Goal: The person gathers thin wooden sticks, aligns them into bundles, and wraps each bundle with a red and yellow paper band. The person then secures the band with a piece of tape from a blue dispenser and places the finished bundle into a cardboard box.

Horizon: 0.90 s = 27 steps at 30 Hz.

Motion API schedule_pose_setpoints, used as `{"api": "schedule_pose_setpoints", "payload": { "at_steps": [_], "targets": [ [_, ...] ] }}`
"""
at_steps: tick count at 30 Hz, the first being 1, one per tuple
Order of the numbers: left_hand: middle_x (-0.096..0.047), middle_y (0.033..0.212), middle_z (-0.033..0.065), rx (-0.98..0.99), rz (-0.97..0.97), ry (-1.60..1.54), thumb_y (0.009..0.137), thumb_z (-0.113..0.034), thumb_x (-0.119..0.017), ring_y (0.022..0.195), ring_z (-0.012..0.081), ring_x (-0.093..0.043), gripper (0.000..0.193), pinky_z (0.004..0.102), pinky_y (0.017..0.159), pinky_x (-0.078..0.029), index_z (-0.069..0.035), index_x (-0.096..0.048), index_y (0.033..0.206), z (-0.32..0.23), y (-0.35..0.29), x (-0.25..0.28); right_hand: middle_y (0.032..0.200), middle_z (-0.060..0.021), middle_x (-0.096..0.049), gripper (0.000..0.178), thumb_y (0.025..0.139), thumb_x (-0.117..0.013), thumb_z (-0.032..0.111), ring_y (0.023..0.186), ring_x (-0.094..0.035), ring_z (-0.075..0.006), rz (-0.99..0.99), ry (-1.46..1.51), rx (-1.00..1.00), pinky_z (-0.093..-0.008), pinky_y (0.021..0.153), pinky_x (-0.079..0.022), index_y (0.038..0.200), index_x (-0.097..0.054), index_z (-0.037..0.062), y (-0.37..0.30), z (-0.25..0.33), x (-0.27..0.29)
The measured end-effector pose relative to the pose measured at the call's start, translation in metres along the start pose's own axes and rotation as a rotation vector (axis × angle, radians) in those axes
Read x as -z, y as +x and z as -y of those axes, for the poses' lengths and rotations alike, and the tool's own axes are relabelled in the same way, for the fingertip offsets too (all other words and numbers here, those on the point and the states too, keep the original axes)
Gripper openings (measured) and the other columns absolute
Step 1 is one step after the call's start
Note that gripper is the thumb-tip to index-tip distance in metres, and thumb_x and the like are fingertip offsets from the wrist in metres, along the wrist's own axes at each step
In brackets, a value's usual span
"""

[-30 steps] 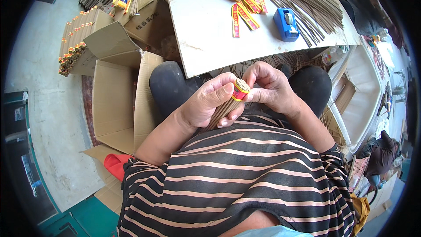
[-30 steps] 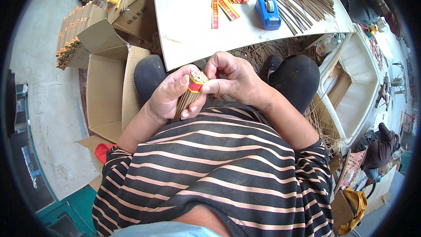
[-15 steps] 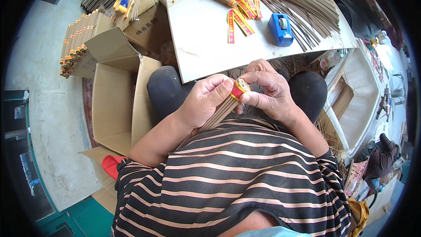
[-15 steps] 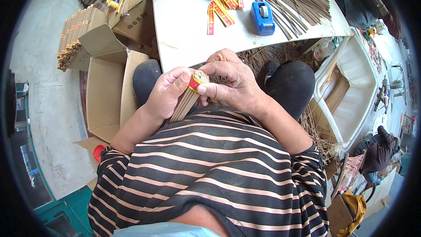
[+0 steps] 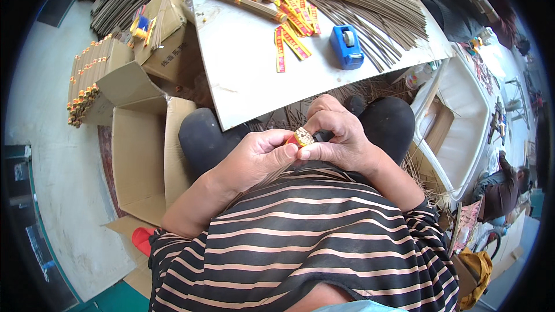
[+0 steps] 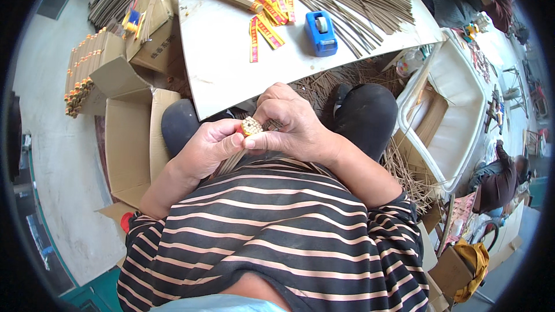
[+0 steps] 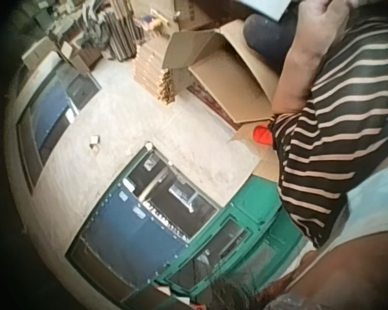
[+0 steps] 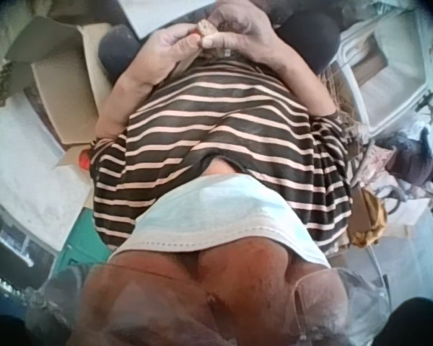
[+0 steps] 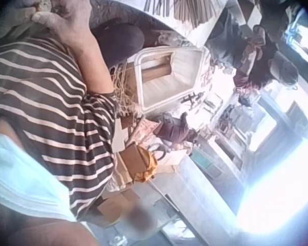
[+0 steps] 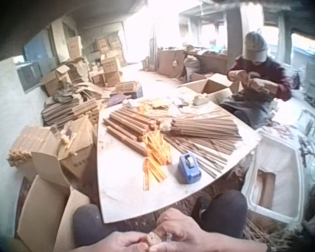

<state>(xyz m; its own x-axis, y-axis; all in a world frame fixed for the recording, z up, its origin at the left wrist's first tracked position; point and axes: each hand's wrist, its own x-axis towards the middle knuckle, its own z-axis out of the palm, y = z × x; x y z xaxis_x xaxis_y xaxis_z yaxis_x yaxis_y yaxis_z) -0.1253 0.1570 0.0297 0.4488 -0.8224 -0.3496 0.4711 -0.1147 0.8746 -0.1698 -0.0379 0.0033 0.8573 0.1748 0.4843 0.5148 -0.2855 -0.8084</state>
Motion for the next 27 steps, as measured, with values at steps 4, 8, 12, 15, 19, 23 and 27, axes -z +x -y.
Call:
{"api": "schedule_pose_setpoints", "payload": {
  "at_steps": [4,8,12,15,19,23,27],
  "targets": [
    [-0.057,0.077,0.0065,0.073,0.019,-0.048,0.091,-0.034,-0.053,0.063,0.0088,-0.053,0.035,0.0180,0.057,-0.044,0.000,-0.053,0.099,-0.001,0.009,0.001,0.076,-0.0051,-0.052,0.030,0.065,-0.077,0.030,0.077,-0.049,-0.0205,-0.020,0.029,-0.017,-0.0305,0.066,-0.042,0.073,-0.059,0.0070,-0.001,-0.008,0.004],
    [-0.054,0.073,0.0041,0.078,0.023,-0.075,0.091,-0.037,-0.051,0.058,0.0069,-0.049,0.036,0.0164,0.051,-0.039,-0.002,-0.050,0.099,0.003,0.019,0.002,0.074,-0.0048,-0.053,0.029,0.068,-0.076,0.028,0.075,-0.051,-0.0181,0.018,0.015,-0.065,-0.0302,0.067,-0.043,0.077,-0.059,0.0056,0.000,-0.014,0.013],
    [-0.052,0.067,0.0001,0.067,-0.106,0.014,0.092,-0.036,-0.048,0.053,0.0052,-0.046,0.032,0.0168,0.048,-0.037,-0.005,-0.052,0.094,-0.006,0.033,0.000,0.081,-0.0014,-0.057,0.026,0.082,-0.067,0.023,0.077,-0.052,-0.0108,-0.024,0.371,-0.469,-0.0251,0.070,-0.044,0.091,-0.059,0.0004,0.001,-0.022,0.031],
    [-0.053,0.066,-0.0008,-0.075,-0.194,0.077,0.092,-0.038,-0.048,0.048,0.0041,-0.045,0.034,0.0164,0.043,-0.036,-0.004,-0.052,0.095,-0.027,0.060,0.012,0.079,-0.0024,-0.059,0.025,0.088,-0.057,0.021,0.072,-0.052,-0.0075,-0.467,0.109,-0.697,-0.0244,0.066,-0.043,0.097,-0.060,-0.0016,0.014,-0.063,0.068],
    [-0.053,0.065,0.0015,-0.154,-0.140,-0.057,0.093,-0.034,-0.048,0.047,0.0044,-0.045,0.034,0.0171,0.040,-0.038,-0.001,-0.051,0.094,-0.056,0.129,0.022,0.079,-0.0017,-0.057,0.029,0.084,-0.060,0.027,0.071,-0.050,-0.0084,-0.391,-0.152,-0.927,-0.0245,0.063,-0.043,0.095,-0.060,0.0004,0.018,-0.121,0.113],
    [-0.053,0.064,0.0028,-0.123,-0.055,-0.101,0.092,-0.031,-0.051,0.047,0.0056,-0.047,0.028,0.0178,0.040,-0.038,-0.003,-0.051,0.089,-0.059,0.206,0.035,0.076,-0.0003,-0.054,0.028,0.080,-0.064,0.029,0.069,-0.048,-0.0101,-0.267,0.007,-1.171,-0.0253,0.065,-0.043,0.090,-0.061,0.0040,0.028,-0.136,0.124],
    [-0.054,0.064,0.0044,-0.027,-0.027,-0.083,0.091,-0.028,-0.053,0.047,0.0072,-0.049,0.024,0.0196,0.039,-0.038,-0.006,-0.049,0.082,-0.052,0.260,0.049,0.080,-0.0005,-0.055,0.023,0.078,-0.067,0.029,0.072,-0.049,-0.0116,-0.232,0.122,-1.239,-0.0275,0.069,-0.045,0.087,-0.060,0.0080,0.040,-0.132,0.123]
  ]
}}
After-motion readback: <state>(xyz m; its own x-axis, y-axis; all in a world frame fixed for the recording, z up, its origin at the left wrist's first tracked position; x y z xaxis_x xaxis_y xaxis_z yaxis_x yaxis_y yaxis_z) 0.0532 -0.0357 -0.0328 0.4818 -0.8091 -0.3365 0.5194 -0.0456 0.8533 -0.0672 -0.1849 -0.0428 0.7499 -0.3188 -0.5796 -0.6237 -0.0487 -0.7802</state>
